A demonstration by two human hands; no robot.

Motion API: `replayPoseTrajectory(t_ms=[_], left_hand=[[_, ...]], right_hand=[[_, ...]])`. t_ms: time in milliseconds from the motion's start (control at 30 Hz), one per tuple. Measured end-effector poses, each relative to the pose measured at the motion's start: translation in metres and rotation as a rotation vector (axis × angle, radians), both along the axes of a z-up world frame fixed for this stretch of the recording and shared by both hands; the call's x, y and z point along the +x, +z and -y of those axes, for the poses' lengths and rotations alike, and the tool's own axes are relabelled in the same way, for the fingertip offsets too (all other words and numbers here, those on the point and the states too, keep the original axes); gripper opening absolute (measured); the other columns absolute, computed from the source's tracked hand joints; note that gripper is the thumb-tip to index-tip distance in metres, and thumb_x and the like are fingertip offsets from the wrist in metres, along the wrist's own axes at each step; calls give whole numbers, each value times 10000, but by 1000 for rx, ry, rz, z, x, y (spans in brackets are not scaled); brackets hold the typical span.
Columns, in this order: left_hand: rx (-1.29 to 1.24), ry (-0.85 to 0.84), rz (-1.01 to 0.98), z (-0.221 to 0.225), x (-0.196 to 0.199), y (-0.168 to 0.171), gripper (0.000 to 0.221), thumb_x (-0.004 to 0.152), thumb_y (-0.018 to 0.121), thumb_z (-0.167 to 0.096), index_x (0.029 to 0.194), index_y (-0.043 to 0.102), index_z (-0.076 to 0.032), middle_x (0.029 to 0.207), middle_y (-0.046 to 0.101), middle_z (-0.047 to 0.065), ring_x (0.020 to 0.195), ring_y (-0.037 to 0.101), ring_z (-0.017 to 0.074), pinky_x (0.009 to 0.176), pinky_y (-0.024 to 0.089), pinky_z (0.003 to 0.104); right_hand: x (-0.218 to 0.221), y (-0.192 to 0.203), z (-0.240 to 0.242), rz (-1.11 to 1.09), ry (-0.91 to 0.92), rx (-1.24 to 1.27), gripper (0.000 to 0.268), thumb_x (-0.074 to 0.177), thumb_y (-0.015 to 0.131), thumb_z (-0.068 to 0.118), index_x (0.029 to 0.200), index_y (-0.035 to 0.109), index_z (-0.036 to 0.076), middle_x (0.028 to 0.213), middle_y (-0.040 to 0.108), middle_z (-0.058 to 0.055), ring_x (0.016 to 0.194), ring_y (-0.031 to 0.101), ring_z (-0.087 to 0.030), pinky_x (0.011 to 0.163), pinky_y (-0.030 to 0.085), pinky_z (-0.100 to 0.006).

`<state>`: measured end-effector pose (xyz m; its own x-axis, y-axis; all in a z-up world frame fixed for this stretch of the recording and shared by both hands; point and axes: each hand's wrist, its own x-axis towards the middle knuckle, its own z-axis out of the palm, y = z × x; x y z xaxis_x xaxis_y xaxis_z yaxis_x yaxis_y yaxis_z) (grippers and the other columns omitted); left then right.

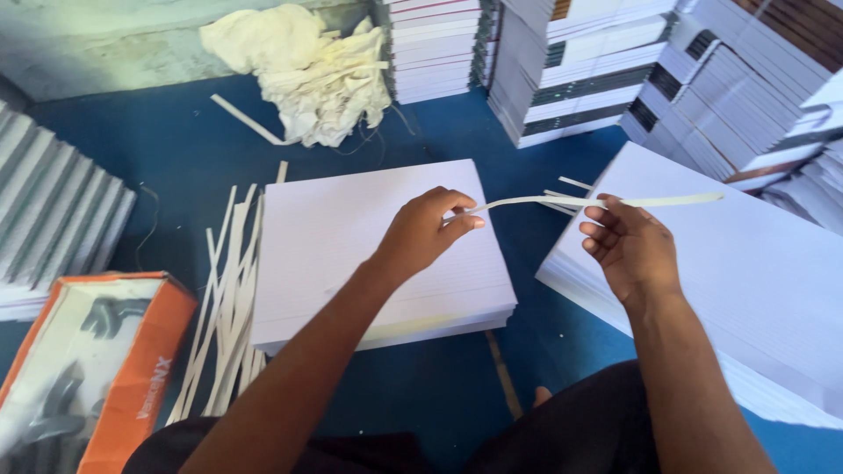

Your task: The person sits on the floor and folds a stack of lined paper in half. They then place a rubber band around the folded stack to secure it and set it aside. The person repeats this process with another stack of paper.

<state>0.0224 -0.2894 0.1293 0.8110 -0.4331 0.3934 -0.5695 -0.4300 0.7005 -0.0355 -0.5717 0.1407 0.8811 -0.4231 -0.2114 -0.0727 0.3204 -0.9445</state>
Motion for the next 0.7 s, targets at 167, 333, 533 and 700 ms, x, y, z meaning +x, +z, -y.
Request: replayPoseTrajectory(t_ms=[167,333,533,700], left_hand=[[84,-48,-204,24,20,2,283,977,693,-337,973,763,-62,904,725,107,801,685,257,740,534,373],[52,-190,-20,53,46,-6,163,917,709,-211,979,771,-74,923,737,102,857,705,232,776,548,350],[73,-212,-53,100,69,-10,121,894,713,-136,987,761,-76,954,739,98,883,721,215,799,554,340],[119,-143,-97,148,83,-11,109,882,740,-164,974,765,-111,929,766,42,883,738,181,821,551,319]], right_hand=[[-14,6,41,18,-23,-65,212,1036,556,155,1162,632,1,902,687,-89,757,658,-175,701,546,-310],[-35,1,92,-2,-88,-124,215,1040,555,144,1159,630,-20,923,698,-113,764,670,-191,707,550,-316],[-64,-10,160,-26,-219,-123,173,1010,614,121,1113,651,-12,908,710,-110,738,678,-199,692,550,-319],[-92,-18,209,-76,-352,-167,141,1000,676,136,1052,663,6,900,697,-101,740,668,-187,700,553,-319]])
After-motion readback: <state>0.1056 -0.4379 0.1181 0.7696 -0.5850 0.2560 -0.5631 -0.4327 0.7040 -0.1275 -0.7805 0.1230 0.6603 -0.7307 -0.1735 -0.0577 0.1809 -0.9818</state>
